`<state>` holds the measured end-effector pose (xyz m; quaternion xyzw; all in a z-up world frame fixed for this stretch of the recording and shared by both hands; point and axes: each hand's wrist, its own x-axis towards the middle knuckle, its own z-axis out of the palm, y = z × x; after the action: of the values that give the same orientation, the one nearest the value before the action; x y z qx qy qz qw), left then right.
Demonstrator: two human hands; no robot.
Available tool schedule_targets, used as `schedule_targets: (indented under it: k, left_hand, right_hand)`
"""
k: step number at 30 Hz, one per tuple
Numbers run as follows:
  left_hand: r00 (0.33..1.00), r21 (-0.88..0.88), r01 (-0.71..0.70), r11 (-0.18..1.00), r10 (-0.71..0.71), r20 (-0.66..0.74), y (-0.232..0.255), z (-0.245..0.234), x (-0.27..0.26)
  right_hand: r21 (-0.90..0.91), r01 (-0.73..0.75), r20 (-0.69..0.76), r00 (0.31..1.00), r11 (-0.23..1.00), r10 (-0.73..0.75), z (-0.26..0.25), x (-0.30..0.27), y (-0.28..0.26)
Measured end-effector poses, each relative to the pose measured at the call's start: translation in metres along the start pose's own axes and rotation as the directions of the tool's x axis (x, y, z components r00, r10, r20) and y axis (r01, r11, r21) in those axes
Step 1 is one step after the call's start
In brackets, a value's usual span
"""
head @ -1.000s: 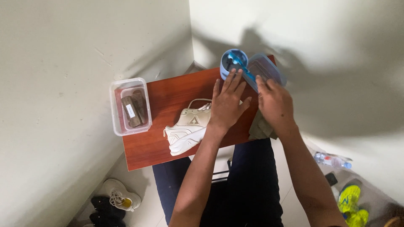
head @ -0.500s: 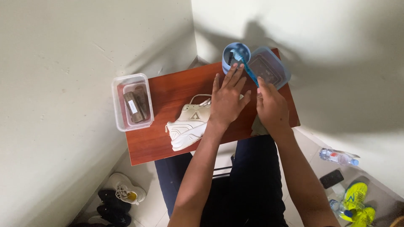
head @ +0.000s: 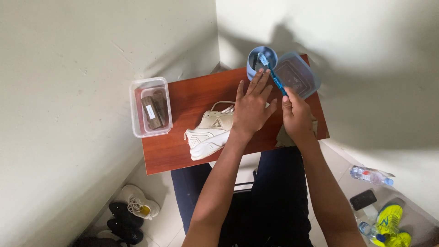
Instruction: Cleaning a white sneaker using a toothbrush and a cloth to scrub and wipe the surface.
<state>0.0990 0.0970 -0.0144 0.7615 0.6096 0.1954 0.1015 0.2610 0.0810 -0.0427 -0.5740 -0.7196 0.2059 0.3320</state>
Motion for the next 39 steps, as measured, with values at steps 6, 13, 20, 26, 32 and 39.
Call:
schedule_targets:
  k: [6,13,20,26,32,39]
  left_hand:
    - [1.0,0.0,-0.024,1.0,0.024,-0.008,-0.003,0.005,-0.001]
    - [1.0,0.007,-0.005,1.0,0.005,0.021,-0.002,0.001,0.001]
    - [0.999,0.011,0.004,1.0,-0.004,0.052,-0.003,0.001,-0.001]
    - [0.996,0.028,0.018,0.999,-0.02,0.082,0.002,-0.009,0.0]
    - [0.996,0.041,0.012,0.999,-0.016,0.086,0.002,-0.008,0.0]
    - [0.998,0.021,0.006,1.0,-0.008,0.059,0.0,-0.005,0.0]
  right_hand:
    - [0.15,-0.046,-0.084,0.995,0.988,0.06,-0.007,-0.001,-0.022]
    - [-0.006,-0.048,0.003,0.999,0.999,0.048,-0.001,0.004,0.001]
    - [-0.047,-0.079,0.002,0.997,0.996,0.079,-0.004,0.003,-0.003]
    - [-0.024,-0.023,-0.048,0.999,0.999,0.022,-0.002,-0.001,-0.004]
    - [-0.049,-0.006,-0.038,0.999,0.999,0.004,0.001,-0.006,0.009]
    - [0.011,-0.017,-0.069,0.997,1.0,0.017,-0.001,-0.005,0.012]
